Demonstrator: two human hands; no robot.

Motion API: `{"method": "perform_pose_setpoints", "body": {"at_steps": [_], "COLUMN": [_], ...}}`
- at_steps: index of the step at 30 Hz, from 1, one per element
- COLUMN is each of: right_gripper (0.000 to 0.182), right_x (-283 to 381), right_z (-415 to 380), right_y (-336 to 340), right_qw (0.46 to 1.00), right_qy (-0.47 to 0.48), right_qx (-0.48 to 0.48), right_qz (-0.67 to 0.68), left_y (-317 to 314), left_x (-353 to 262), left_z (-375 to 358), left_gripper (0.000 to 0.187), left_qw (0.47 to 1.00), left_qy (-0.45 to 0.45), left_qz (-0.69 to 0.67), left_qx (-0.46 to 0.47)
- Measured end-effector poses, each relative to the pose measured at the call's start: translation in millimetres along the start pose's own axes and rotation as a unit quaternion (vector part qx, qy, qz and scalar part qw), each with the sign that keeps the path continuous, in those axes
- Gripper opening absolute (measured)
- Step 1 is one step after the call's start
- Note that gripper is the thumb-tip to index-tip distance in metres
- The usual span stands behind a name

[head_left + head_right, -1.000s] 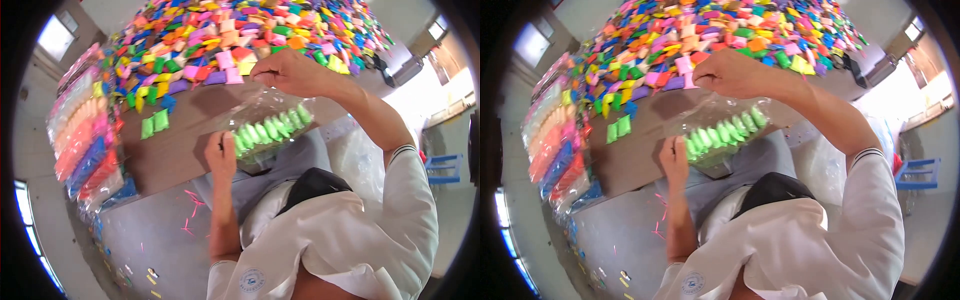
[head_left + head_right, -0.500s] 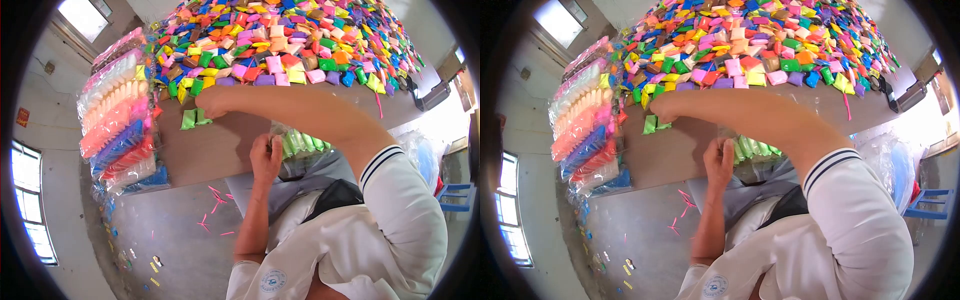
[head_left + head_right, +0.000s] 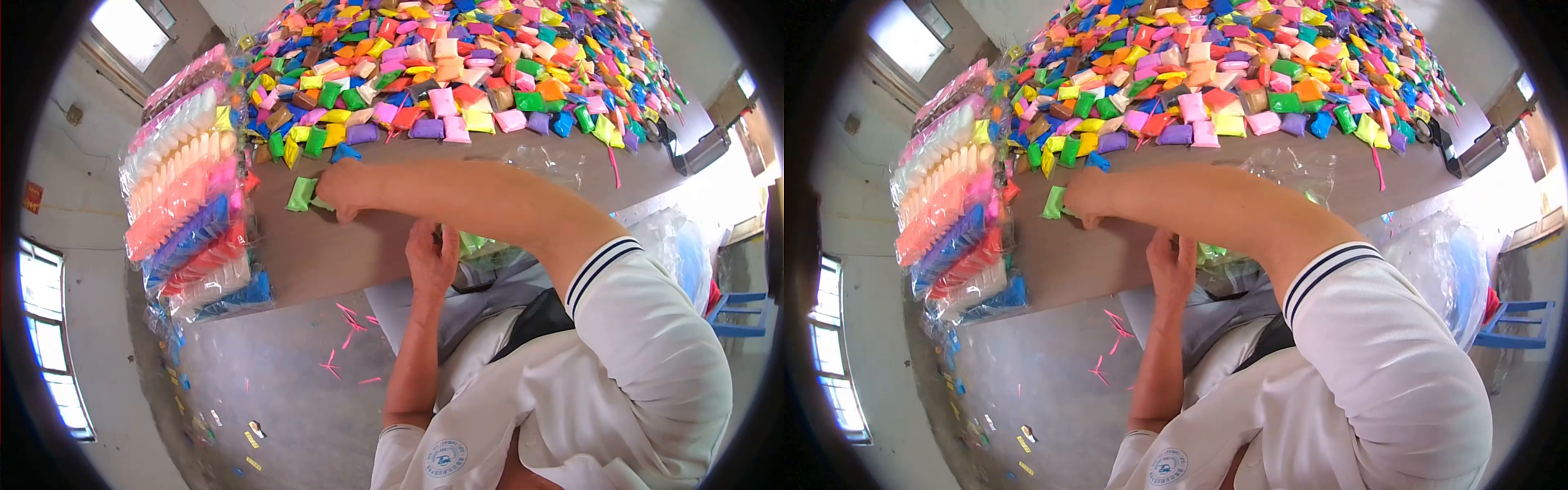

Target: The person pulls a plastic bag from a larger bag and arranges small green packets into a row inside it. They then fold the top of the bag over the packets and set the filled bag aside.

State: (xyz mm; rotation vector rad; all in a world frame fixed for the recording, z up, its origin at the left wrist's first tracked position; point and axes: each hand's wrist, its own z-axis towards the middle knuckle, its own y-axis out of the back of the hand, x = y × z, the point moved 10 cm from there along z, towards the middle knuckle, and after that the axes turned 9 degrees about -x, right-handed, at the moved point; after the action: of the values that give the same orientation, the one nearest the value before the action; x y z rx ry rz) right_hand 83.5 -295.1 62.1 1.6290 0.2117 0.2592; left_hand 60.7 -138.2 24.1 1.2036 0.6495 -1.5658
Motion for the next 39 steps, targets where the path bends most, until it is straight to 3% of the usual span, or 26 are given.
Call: {"method": "perform_pose_setpoints", "body": {"at_steps": [2,5,8,10,12,14,16,18,20,24,27,31,36,39], "right_gripper": [0.028,0.027,0.028,0.026,0.027,0.031,0.034,0.034,0.032,0.021,0.021,0.028,0.032,0.032], "right_x": [7.2,12.4,9.1,4.3,-8.5,-36.7,-72.4,-108.9,-128.0,-152.5,-146.8,-142.0,-130.9,-124.6], "right_z": [-5.2,-1.6,19.2,0.7,-20.4,-49.3,-122.9,-190.5,-257.1,-341.7,-372.5,-388.1,-384.0,-383.0], "right_y": [5.7,1.8,-14.9,6.7,39.8,75.5,121.1,144.9,153.7,101.5,72.3,53.9,52.3,56.9], "right_qw": [0.999,0.994,0.986,0.986,0.985,0.983,0.911,0.899,0.871,0.845,0.758,0.740,0.755,0.754], "right_qy": [-0.001,-0.028,-0.025,0.000,0.034,0.004,-0.036,-0.134,-0.157,-0.276,-0.320,-0.367,-0.366,-0.364], "right_qx": [-0.039,-0.093,-0.160,-0.151,-0.130,-0.114,-0.158,-0.219,-0.305,-0.294,-0.353,-0.415,-0.429,-0.428], "right_qz": [0.027,0.054,0.040,0.072,0.108,0.144,0.378,0.355,0.351,0.351,0.445,0.382,0.336,0.340], "left_y": [-0.3,-3.7,4.5,1.6,2.0,1.1,1.1,0.4,0.0,-0.6,-1.4,-2.1,-1.4,-2.8], "left_x": [-2.9,2.6,-24.1,25.5,-8.9,-21.1,-18.5,-17.1,-16.3,-19.9,-18.1,-19.2,-13.3,-5.0], "left_z": [-1.6,-5.8,-1.1,-5.0,1.9,2.2,1.7,2.0,1.5,1.4,1.5,2.5,1.3,-0.6], "left_gripper": [0.019,0.019,0.019,0.019,0.021,0.021,0.021,0.021,0.021,0.023,0.023,0.024,0.026,0.026], "left_qw": [1.000,0.999,0.993,1.000,0.999,1.000,1.000,1.000,1.000,0.999,1.000,0.999,0.999,1.000], "left_qy": [0.020,-0.032,-0.058,0.013,-0.001,-0.012,-0.014,-0.013,-0.007,-0.023,-0.014,-0.018,-0.023,0.020], "left_qz": [-0.021,-0.033,-0.086,-0.020,0.039,0.013,0.019,0.020,0.018,0.019,0.025,0.034,0.035,0.002], "left_qx": [-0.001,0.021,-0.048,0.000,-0.012,-0.017,-0.013,-0.009,-0.006,-0.014,-0.008,-0.010,-0.016,-0.001]}}
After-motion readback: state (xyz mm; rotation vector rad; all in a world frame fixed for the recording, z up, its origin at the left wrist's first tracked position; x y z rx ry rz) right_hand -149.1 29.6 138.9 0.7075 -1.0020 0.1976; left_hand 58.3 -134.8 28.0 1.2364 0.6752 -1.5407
